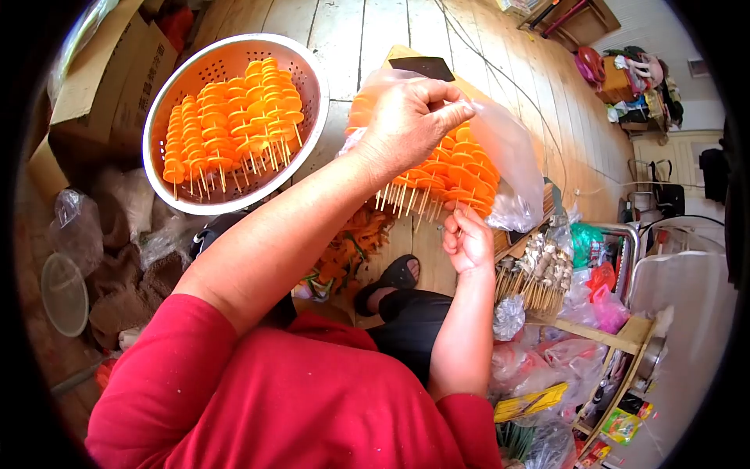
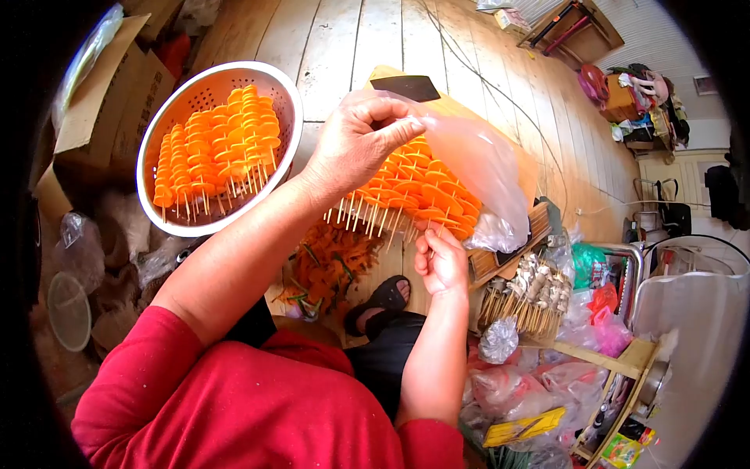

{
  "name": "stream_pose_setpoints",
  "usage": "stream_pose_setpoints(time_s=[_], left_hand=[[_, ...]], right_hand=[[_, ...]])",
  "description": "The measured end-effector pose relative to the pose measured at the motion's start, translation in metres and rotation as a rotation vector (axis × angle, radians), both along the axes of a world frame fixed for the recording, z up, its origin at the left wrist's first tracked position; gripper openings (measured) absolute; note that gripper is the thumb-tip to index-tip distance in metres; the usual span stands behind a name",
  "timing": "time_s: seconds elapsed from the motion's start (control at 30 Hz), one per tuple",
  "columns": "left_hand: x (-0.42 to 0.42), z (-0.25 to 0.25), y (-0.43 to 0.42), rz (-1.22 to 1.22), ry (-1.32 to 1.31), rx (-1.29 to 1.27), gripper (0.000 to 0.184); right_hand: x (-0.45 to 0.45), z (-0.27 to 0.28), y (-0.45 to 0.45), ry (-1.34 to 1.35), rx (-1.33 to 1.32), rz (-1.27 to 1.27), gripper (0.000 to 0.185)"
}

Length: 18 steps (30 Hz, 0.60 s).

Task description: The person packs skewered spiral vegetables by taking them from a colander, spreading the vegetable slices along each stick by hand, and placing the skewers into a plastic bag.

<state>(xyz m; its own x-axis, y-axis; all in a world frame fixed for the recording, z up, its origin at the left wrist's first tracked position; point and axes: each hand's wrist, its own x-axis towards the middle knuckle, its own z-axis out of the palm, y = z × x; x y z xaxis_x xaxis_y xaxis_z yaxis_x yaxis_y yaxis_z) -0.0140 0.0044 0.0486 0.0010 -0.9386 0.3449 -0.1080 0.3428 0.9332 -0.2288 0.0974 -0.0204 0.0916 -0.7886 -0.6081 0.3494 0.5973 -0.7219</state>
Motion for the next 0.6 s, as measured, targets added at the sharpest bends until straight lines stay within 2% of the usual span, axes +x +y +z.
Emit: stream_pose_setpoints(time_s=[0.03, 0.13, 0.27, 0.33, 0.6], left_hand=[[-0.002, -0.001, 0.0, -0.022, 0.073, 0.034, 0.018], [-0.001, 0.003, 0.003, 0.007, 0.039, 0.031, 0.019], [-0.001, 0.004, 0.005, -0.002, 0.059, 0.062, 0.019], [0.0, 0.004, 0.004, -0.017, 0.056, 0.076, 0.019], [-0.002, 0.007, 0.011, -0.02, 0.075, 0.101, 0.021]], right_hand=[[0.0, 0.001, 0.001, 0.018, -0.002, 0.004, 0.018], [-0.005, -0.007, -0.001, 0.035, 0.098, 0.029, 0.018], [-0.008, -0.009, -0.001, 0.004, 0.079, -0.002, 0.02], [-0.003, -0.004, 0.003, -0.038, -0.017, -0.023, 0.023], [-0.018, -0.021, 0.004, -0.008, 0.1, 0.0, 0.021]])
